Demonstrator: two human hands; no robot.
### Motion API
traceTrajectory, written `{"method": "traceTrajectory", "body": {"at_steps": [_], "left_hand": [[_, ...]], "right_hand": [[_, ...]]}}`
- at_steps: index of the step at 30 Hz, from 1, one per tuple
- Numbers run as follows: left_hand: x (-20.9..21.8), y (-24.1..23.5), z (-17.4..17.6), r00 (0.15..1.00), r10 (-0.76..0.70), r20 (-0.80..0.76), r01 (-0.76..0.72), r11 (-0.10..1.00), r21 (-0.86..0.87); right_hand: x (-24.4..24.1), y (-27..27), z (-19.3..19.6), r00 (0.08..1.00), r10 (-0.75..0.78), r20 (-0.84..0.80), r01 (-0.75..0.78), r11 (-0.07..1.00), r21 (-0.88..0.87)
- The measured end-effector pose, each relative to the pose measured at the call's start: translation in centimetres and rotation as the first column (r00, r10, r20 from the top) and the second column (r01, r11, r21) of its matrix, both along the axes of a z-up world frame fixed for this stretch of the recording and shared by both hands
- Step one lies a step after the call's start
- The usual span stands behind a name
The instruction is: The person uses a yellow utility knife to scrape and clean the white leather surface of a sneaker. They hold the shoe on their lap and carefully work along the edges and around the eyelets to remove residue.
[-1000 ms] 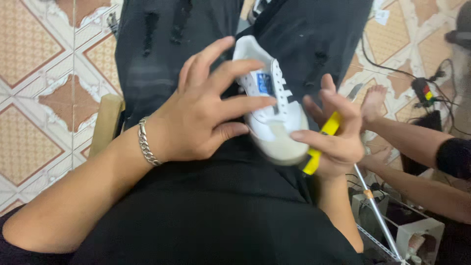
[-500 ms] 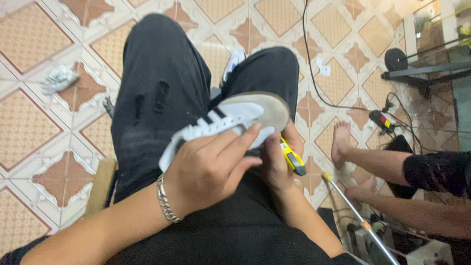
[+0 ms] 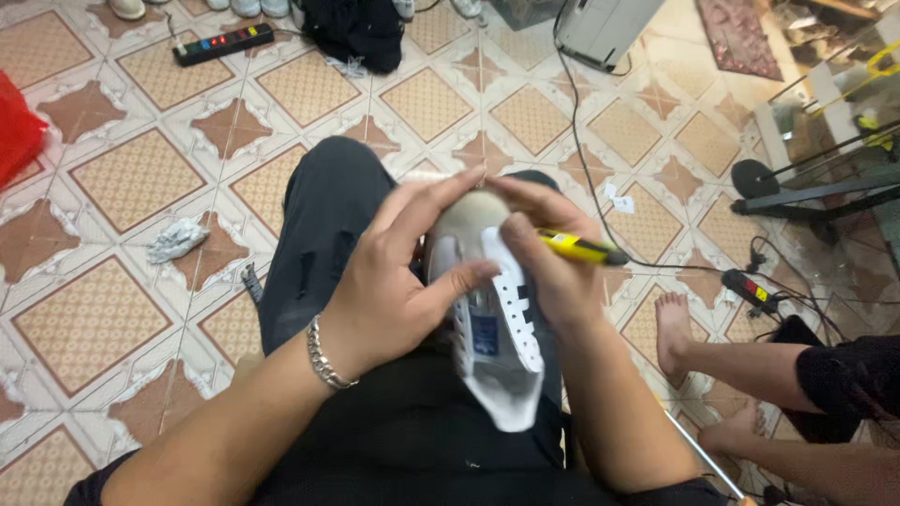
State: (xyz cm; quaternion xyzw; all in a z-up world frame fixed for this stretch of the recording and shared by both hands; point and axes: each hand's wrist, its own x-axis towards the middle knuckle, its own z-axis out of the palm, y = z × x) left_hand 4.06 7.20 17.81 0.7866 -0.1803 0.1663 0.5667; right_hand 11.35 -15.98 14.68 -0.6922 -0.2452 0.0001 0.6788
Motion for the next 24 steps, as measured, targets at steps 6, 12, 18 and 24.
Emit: {"method": "traceTrajectory", "body": {"at_steps": [6, 12, 18, 24], "left_hand": [[-2.5, 1.2, -7.0, 0.979, 0.015, -0.202, -0.024, 0.999, -0.041], [-4.6, 4.3, -8.5, 0.888, 0.062, -0.456, -0.091, 0.995, -0.043], [-7.9, 8.7, -13.8, 0.803, 0.204, -0.56, -0.176, 0.979, 0.104], [-10.6, 10.6, -12.0, 0.758, 0.236, -0.608, -0.17, 0.972, 0.165]], "right_hand": [[-5.2, 1.8, -6.5, 0.931, -0.363, -0.033, 0.364, 0.931, 0.027], [-4.5, -2.7, -6.0, 0.919, -0.361, -0.16, 0.388, 0.9, 0.198], [-9.1, -0.6, -9.3, 0.94, -0.247, 0.234, 0.26, 0.965, -0.023], [-10.6, -2.1, -10.7, 0.954, -0.004, 0.3, 0.111, 0.933, -0.341]]}}
